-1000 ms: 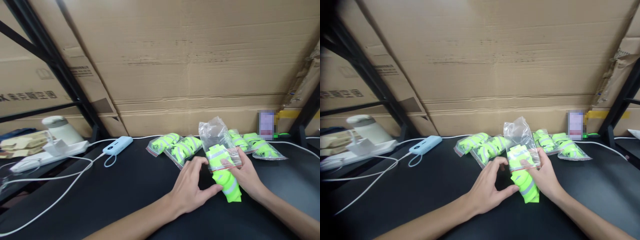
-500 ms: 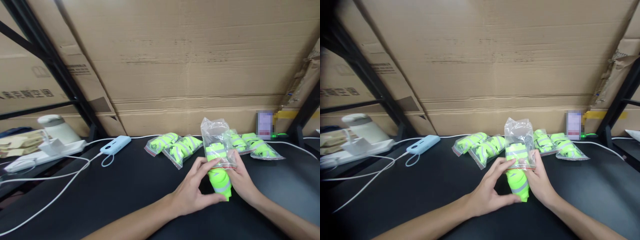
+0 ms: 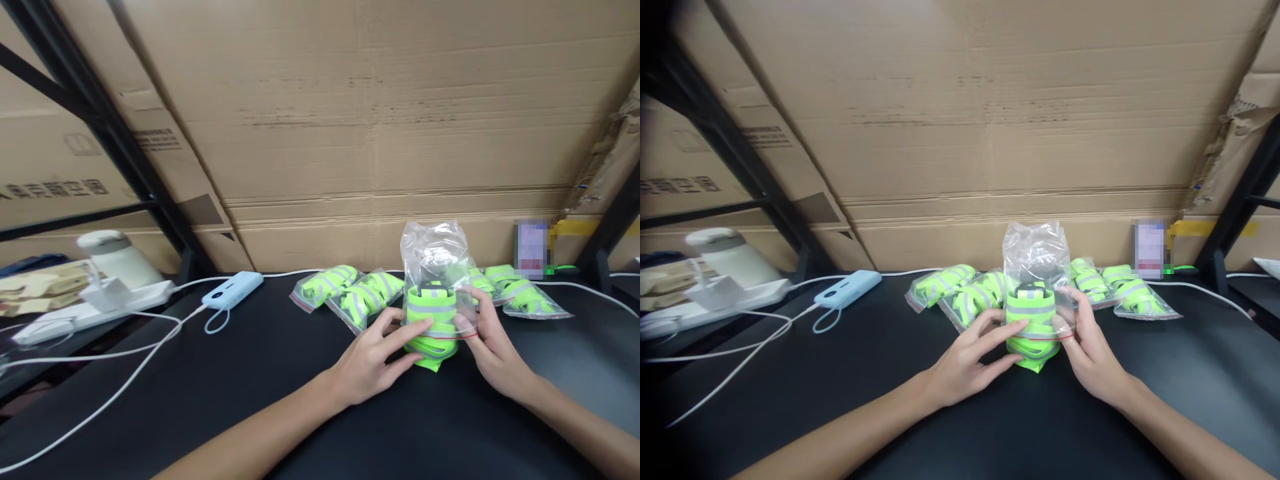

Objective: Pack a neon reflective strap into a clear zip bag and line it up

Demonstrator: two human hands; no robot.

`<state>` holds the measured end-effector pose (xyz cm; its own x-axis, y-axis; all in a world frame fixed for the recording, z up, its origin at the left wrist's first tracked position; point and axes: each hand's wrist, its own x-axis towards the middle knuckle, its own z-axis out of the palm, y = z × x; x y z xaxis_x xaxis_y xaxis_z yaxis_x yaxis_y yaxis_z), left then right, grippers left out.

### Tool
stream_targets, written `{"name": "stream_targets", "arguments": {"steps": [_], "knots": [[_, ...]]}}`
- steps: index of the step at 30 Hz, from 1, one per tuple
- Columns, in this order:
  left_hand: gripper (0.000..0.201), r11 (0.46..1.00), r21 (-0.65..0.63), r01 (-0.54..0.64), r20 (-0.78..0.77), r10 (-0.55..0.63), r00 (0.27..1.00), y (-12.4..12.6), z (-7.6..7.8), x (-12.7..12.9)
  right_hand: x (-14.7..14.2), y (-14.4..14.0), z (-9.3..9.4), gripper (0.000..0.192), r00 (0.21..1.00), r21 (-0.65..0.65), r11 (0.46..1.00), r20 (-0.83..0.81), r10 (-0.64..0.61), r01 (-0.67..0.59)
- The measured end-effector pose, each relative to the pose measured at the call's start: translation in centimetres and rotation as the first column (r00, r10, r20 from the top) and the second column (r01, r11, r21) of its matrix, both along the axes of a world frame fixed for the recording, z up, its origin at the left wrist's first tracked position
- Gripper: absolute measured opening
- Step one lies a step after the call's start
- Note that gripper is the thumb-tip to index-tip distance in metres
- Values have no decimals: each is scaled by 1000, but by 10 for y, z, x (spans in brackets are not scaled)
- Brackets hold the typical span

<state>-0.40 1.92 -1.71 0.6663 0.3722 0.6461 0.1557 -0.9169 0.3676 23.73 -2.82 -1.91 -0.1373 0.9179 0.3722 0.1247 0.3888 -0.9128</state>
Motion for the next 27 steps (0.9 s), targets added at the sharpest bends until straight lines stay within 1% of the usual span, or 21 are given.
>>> {"name": "stream_targets", "arguments": {"steps": [1, 3, 6, 8, 10, 12, 14, 16, 18, 20, 23, 25, 26, 27], "knots": [[63, 1000, 15, 3, -6, -3, 1000, 0, 0, 0, 2, 0, 0, 49, 1000, -2, 1000, 15, 6, -6], [61, 999, 32, 11, -17, -11, 1000, 1, -1, -1, 6, 0, -1, 56, 995, 16, 1000, 99, -12, 10], [59, 998, 64, 19, -38, -16, 999, 1, -2, -1, 14, 2, -3, 55, 974, 76, 997, 227, -11, -6], [58, 996, 92, 19, -50, -15, 999, 2, -2, -1, 19, 2, -4, 56, 965, 105, 994, 262, 5, -33], [58, 995, 99, 24, -51, -19, 999, 2, -3, -2, 21, 3, -5, 61, 954, 101, 994, 299, -1, -31], [56, 996, 81, 35, -39, -32, 999, 3, -3, -2, 22, 3, -7, 65, 925, 91, 996, 379, -26, -10], [53, 997, 62, 45, -27, -43, 999, 4, -4, -3, 22, 3, -8, 61, 873, 100, 995, 485, -51, 3], [49, 998, 54, 41, -26, -40, 999, 4, -4, -3, 24, 4, -6, 50, 818, 130, 991, 571, -67, -10], [44, 999, 50, 19, -34, -17, 999, 4, -5, -3, 27, 4, -1, 39, 786, 166, 985, 614, -67, -46], [37, 999, 37, -2, -37, 3, 999, 3, -5, -2, 31, 2, 3, 42, 782, 195, 978, 620, -62, -77], [30, 1000, 14, -19, -36, 20, 999, 3, -6, -2, 36, -1, 4, 65, 801, 172, 982, 598, -39, -81], [29, 999, 11, -31, -39, 32, 999, 3, -7, -2, 34, -2, 2, 80, 838, 136, 988, 546, -11, -76], [30, 999, 11, -34, -40, 35, 999, 3, -7, -2, 32, -2, 1, 84, 868, 121, 990, 497, 3, -72], [30, 999, 13, -33, -39, 34, 999, 3, -7, -2, 29, -2, -1, 84, 900, 103, 993, 436, 11, -62]]}}
